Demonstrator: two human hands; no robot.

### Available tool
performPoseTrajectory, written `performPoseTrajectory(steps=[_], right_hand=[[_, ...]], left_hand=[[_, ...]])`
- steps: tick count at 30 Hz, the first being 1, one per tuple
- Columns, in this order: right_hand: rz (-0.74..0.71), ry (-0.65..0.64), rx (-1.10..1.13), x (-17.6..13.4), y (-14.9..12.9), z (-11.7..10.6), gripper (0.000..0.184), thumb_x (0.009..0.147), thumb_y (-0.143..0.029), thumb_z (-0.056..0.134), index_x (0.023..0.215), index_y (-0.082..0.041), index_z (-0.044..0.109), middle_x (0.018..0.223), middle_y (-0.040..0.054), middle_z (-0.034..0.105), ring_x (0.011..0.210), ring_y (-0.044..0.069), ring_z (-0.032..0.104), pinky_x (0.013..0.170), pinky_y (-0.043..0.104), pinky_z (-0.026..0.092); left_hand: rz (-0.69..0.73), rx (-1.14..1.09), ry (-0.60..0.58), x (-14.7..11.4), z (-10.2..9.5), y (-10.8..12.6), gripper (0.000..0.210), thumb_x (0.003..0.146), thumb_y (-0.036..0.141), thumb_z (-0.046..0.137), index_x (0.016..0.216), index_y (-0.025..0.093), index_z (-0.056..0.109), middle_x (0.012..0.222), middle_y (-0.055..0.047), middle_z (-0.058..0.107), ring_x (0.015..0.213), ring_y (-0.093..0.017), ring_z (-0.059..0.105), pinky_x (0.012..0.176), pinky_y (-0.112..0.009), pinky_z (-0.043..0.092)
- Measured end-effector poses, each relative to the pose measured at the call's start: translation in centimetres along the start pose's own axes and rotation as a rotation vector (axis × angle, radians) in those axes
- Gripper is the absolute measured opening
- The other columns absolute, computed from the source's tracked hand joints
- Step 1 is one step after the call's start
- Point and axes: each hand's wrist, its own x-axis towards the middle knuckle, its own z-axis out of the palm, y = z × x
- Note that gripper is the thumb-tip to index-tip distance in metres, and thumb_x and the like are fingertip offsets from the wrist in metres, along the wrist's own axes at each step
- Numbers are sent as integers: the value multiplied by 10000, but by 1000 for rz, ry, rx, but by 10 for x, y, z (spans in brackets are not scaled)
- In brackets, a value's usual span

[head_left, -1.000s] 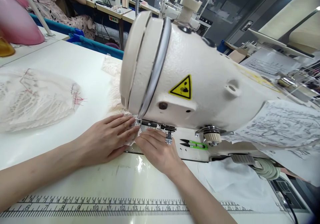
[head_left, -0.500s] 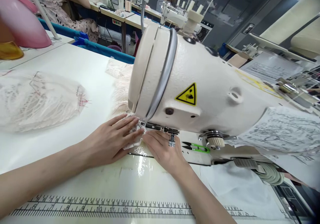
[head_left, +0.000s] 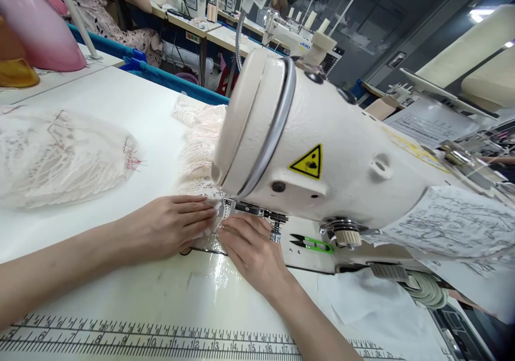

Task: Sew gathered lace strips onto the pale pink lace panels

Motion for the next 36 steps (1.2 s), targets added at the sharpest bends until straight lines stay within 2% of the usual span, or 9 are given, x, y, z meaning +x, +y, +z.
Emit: performPoseTrajectory(steps=[6,15,22,26,31,36], right_hand=[[4,-16,47,2,-5,-2,191,1079,-227,545,1070,-179,730,1101,31,784,1072,176,702,907,336,549],[23,-31,-8,0,-5,1,243,1108,-260,499,1128,-170,724,1159,44,775,1112,194,693,884,353,508],[80,-51,-59,-2,-4,1,261,1104,-320,517,1192,-216,739,1234,34,760,1055,200,695,796,340,543],[131,-119,-102,-5,-3,1,272,1085,-370,554,1246,-251,739,1291,57,741,977,216,713,767,344,581],[215,-182,-137,-8,0,1,292,1067,-438,574,1289,-336,734,1272,55,750,939,257,743,833,450,636],[211,-141,-142,-9,4,0,309,1093,-425,519,1313,-351,723,1098,75,786,928,243,758,930,492,627]], left_hand=[[8,-48,-25,-4,-2,-14,380,1065,151,376,1182,126,736,1156,-56,810,1152,-162,738,1143,-272,495],[21,-44,-40,-4,-2,-19,361,1049,141,402,1209,113,724,1184,-72,801,1201,-174,723,1166,-279,481],[-32,-64,-23,-7,2,-19,355,1029,128,443,1240,133,728,1228,-65,786,1242,-182,702,1177,-287,486],[-77,-50,-50,-10,6,-14,392,1034,136,425,1280,176,728,1279,-61,762,1266,-194,689,1168,-327,512],[-159,15,-73,-10,8,-4,400,1065,205,407,1330,152,703,1311,-110,741,1266,-271,690,1119,-431,567],[-167,-22,-134,-7,5,3,391,1055,312,520,1392,181,666,1332,-138,731,1256,-311,694,1113,-474,566]])
